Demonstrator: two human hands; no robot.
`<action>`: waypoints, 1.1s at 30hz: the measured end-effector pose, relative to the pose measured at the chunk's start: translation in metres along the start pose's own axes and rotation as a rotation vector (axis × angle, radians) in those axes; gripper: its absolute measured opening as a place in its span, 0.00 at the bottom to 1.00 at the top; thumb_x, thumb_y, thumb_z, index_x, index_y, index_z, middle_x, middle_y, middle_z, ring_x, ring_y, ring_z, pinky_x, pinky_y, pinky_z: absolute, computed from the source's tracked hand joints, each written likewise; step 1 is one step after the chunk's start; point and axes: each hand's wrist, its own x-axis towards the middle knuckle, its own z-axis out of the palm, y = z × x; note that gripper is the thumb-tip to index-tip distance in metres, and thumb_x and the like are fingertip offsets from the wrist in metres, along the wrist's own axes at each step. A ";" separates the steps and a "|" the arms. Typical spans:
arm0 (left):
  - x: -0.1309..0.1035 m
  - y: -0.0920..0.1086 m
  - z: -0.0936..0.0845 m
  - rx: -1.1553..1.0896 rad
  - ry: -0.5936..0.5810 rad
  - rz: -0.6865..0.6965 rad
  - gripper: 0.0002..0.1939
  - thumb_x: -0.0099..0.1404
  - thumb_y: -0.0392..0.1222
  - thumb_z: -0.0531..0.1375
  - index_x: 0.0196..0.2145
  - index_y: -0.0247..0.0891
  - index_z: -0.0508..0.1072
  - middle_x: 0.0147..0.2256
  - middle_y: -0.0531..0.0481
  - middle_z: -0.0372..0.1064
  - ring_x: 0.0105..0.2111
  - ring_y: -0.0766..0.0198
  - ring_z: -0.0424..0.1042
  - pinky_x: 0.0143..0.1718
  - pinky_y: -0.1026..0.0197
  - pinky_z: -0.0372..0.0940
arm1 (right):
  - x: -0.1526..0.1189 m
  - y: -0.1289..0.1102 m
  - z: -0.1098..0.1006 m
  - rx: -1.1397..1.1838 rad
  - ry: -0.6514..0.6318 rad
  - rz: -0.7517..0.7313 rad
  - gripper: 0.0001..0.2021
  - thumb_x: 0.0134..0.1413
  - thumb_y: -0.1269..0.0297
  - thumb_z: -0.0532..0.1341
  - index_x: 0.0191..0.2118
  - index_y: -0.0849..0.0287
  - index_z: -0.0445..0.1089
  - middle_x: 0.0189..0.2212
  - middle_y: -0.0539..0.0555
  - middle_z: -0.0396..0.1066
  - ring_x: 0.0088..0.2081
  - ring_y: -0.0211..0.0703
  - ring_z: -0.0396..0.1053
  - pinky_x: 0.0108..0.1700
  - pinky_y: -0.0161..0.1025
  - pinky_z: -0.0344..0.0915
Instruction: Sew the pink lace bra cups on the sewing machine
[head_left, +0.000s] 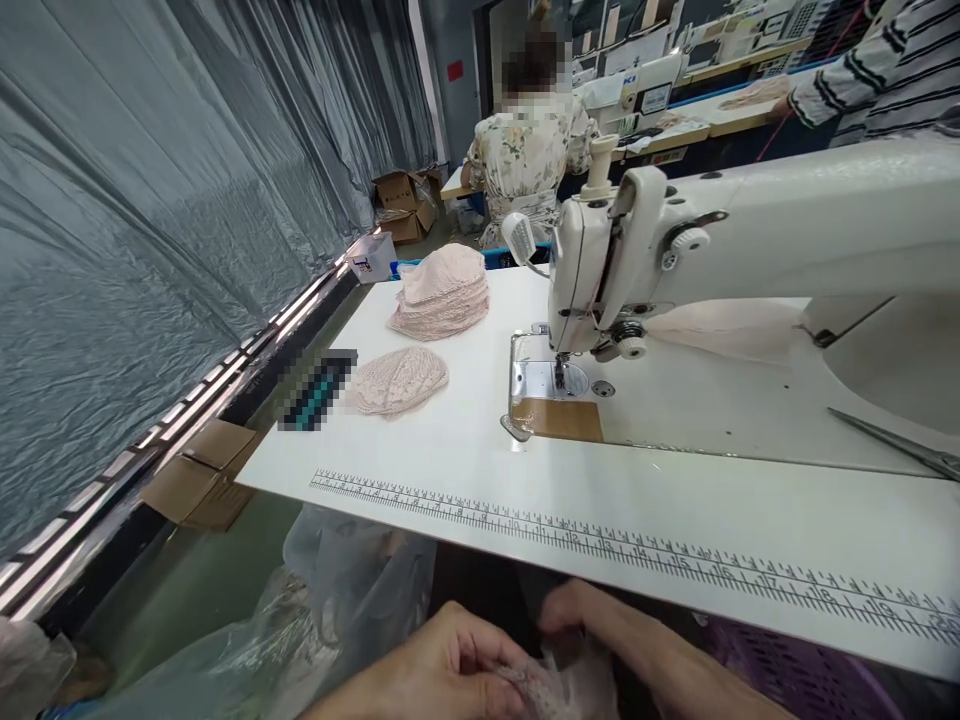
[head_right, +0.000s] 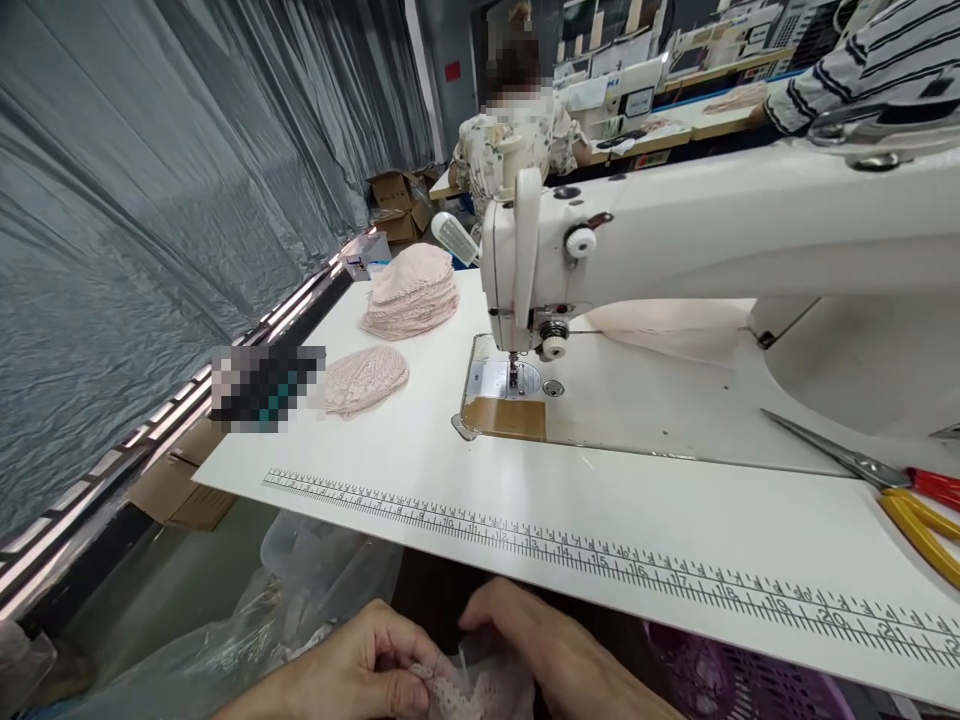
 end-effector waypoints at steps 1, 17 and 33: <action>-0.001 -0.001 -0.001 0.012 -0.012 -0.001 0.28 0.53 0.62 0.65 0.43 0.36 0.79 0.35 0.44 0.76 0.33 0.62 0.73 0.39 0.65 0.64 | 0.002 -0.004 -0.001 -0.004 -0.027 -0.046 0.31 0.43 0.72 0.67 0.55 0.48 0.63 0.52 0.51 0.67 0.51 0.46 0.65 0.52 0.36 0.60; -0.014 -0.012 -0.013 0.023 0.102 0.001 0.22 0.52 0.52 0.69 0.40 0.33 0.79 0.29 0.46 0.75 0.28 0.68 0.70 0.30 0.70 0.61 | 0.015 -0.009 0.015 0.034 -0.074 0.146 0.09 0.42 0.72 0.65 0.33 0.53 0.71 0.34 0.46 0.66 0.39 0.40 0.65 0.39 0.33 0.59; -0.008 -0.004 -0.006 0.177 0.124 -0.174 0.12 0.50 0.43 0.68 0.34 0.37 0.81 0.22 0.54 0.70 0.22 0.71 0.63 0.25 0.71 0.57 | 0.020 0.006 0.019 -0.031 -0.109 0.051 0.03 0.46 0.70 0.66 0.28 0.55 0.75 0.30 0.47 0.71 0.40 0.43 0.67 0.40 0.36 0.59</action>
